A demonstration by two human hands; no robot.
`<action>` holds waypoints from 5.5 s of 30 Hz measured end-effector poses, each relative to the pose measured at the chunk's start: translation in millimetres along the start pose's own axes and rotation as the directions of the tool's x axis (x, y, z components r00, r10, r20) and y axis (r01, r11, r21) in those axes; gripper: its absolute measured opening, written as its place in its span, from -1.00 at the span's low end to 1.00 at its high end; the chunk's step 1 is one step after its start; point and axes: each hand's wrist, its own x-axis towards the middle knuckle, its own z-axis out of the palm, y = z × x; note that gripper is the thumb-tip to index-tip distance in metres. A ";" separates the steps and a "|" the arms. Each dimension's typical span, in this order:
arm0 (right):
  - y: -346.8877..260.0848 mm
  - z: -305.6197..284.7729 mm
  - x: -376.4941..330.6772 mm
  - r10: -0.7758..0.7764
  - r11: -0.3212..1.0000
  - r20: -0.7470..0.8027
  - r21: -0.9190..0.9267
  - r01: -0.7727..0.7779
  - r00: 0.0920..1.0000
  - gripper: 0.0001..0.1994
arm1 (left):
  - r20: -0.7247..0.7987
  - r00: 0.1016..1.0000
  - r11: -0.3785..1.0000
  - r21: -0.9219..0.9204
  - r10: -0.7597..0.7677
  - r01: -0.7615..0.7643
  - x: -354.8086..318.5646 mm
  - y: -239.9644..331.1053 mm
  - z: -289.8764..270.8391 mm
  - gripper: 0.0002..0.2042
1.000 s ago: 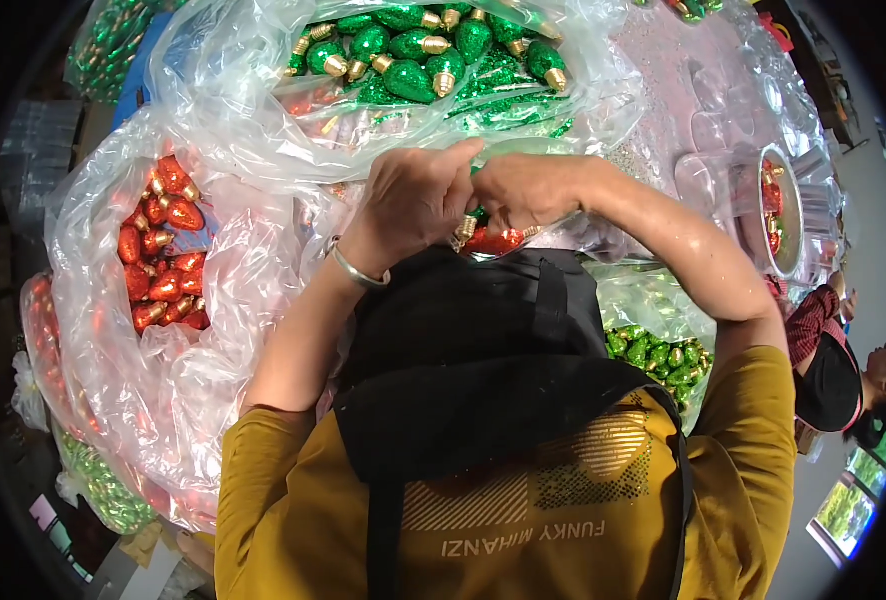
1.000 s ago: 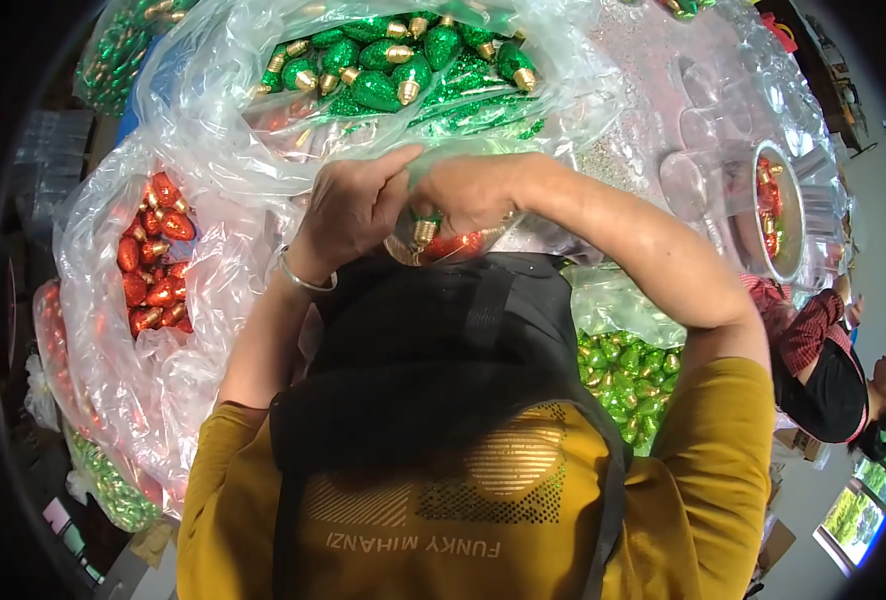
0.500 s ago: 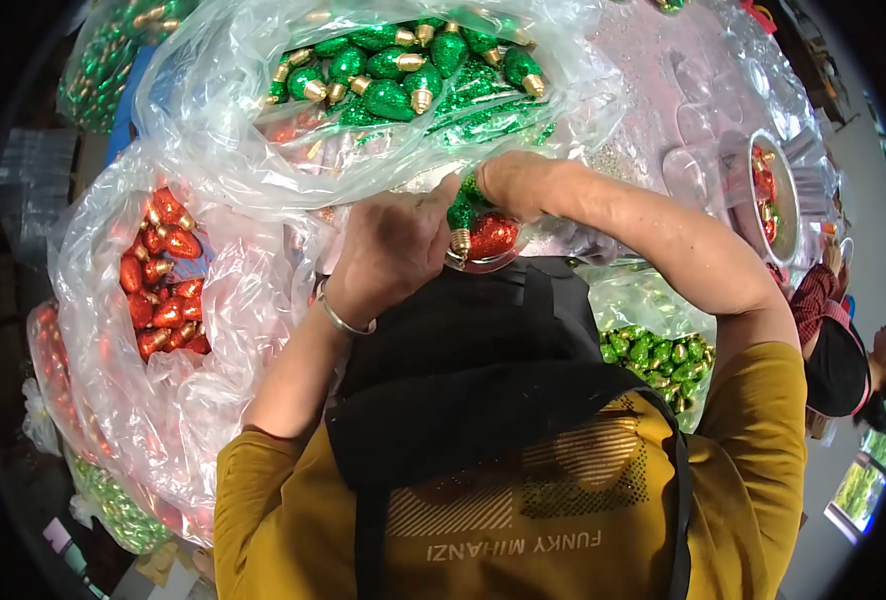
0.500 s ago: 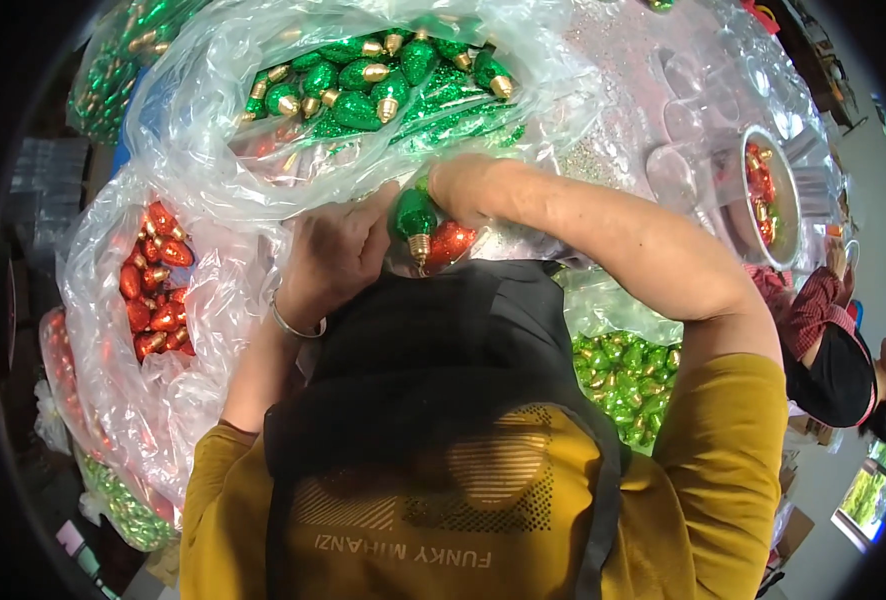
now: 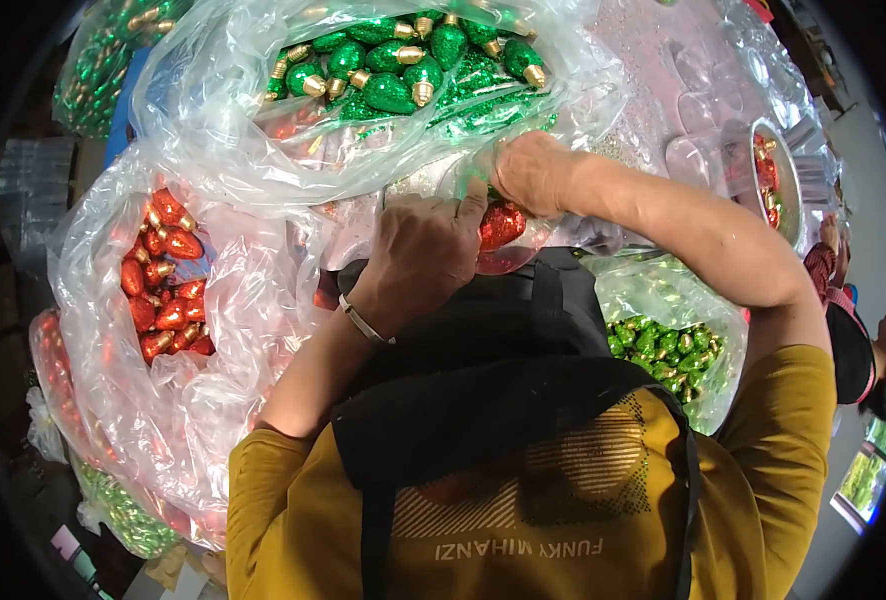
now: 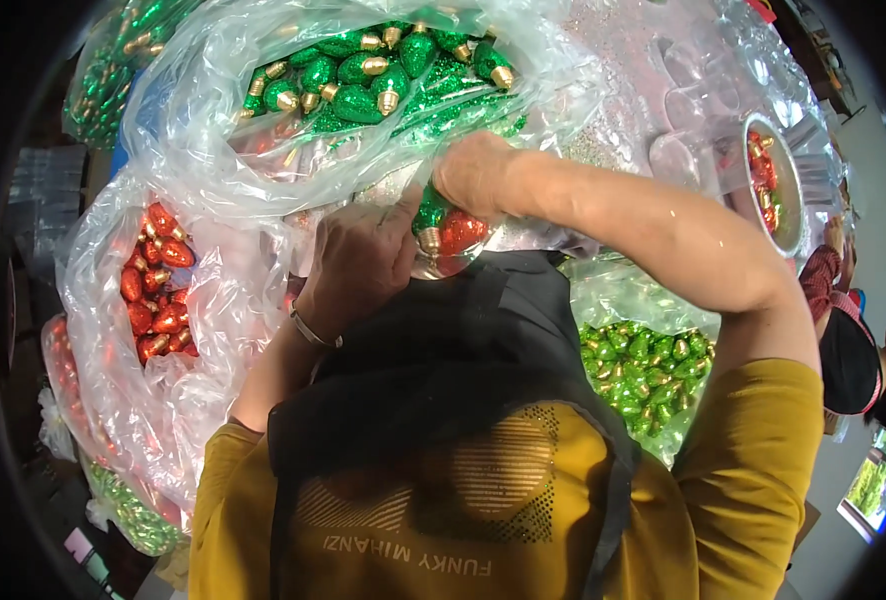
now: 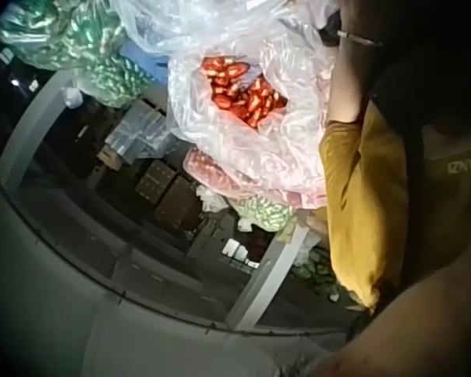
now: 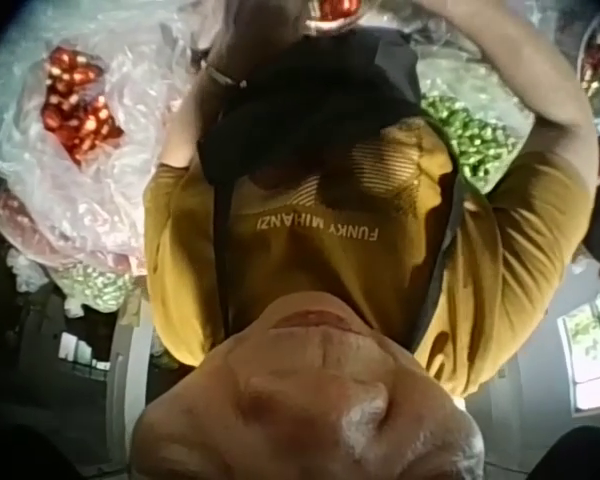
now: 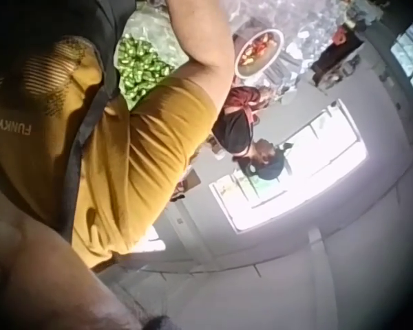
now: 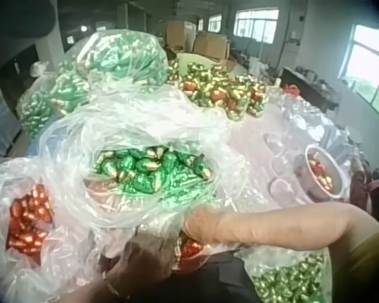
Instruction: Sorting and packaging small tree-shaped green and red ornaments on a plastic-covered table.
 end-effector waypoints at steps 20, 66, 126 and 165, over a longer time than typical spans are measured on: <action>-1.2 -11.2 35.1 -0.101 0.992 0.115 0.088 0.092 0.988 -0.84 | -0.041 0.998 0.998 -0.047 -0.042 0.041 11.0 -9.6 -7.8 -0.70; -119.5 392.1 -310.4 0.697 -0.717 0.465 0.423 0.555 0.546 -0.49 | -0.199 0.334 0.361 -0.121 -0.921 0.925 -183.9 -179.4 -176.2 -0.70; -4.6 -12.0 -93.9 -0.101 0.682 -0.350 0.657 0.321 0.931 -0.56 | 0.344 0.894 0.903 0.216 0.286 -0.372 56.9 -39.0 21.1 -0.88; 1.9 -87.3 -14.6 0.236 0.905 -0.186 0.399 -0.146 0.954 -0.70 | 0.403 0.898 0.981 -0.005 -0.175 0.194 53.6 -51.1 17.3 -0.85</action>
